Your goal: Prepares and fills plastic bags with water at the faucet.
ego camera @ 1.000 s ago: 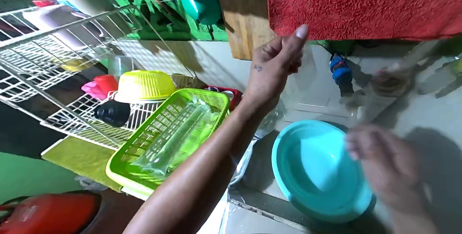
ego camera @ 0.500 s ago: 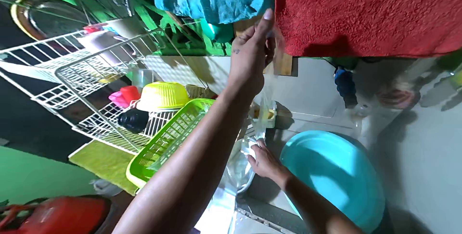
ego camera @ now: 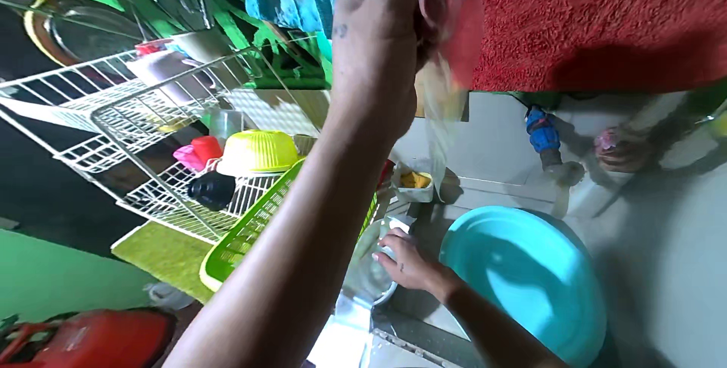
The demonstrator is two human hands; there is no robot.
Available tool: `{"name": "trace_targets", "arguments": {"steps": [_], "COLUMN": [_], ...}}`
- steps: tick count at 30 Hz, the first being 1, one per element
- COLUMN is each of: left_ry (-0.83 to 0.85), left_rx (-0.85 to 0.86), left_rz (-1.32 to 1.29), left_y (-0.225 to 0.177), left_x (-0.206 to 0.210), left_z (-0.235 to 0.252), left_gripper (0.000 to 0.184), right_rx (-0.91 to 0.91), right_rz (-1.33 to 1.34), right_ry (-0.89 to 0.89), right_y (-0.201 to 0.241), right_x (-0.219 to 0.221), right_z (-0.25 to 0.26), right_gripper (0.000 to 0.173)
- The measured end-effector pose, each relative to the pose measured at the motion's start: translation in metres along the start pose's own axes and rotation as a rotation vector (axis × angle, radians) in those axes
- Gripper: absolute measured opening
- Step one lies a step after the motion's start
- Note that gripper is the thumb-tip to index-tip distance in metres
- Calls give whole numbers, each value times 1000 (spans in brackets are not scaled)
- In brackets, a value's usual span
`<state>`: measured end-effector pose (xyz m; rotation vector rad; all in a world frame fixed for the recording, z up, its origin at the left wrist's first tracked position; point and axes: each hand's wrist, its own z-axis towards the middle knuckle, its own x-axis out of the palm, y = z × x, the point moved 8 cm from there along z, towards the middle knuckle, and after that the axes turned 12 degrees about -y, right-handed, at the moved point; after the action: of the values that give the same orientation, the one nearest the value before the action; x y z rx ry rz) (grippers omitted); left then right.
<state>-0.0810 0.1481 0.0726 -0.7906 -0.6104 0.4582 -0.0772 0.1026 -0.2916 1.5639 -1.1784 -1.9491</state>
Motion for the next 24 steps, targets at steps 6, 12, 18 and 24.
{"name": "trace_targets", "arguments": {"steps": [6, 12, 18, 24], "left_ry": [217, 494, 488, 727], "left_rx": [-123, -595, -1032, -769], "left_rz": [55, 232, 144, 711], "left_y": [59, 194, 240, 254], "left_x": [-5, 22, 34, 17], "left_z": [-79, -201, -229, -199], "left_gripper": [31, 34, 33, 28], "right_rx": [-202, 118, 138, 332], "right_rz": [465, 497, 812, 411], "right_ry": [-257, -965, -663, -870], "right_y": [25, -49, -84, -108], "right_x": [-133, -223, -208, -234], "right_z": [-143, -208, -185, -180], "right_gripper": [30, 29, 19, 19]}}
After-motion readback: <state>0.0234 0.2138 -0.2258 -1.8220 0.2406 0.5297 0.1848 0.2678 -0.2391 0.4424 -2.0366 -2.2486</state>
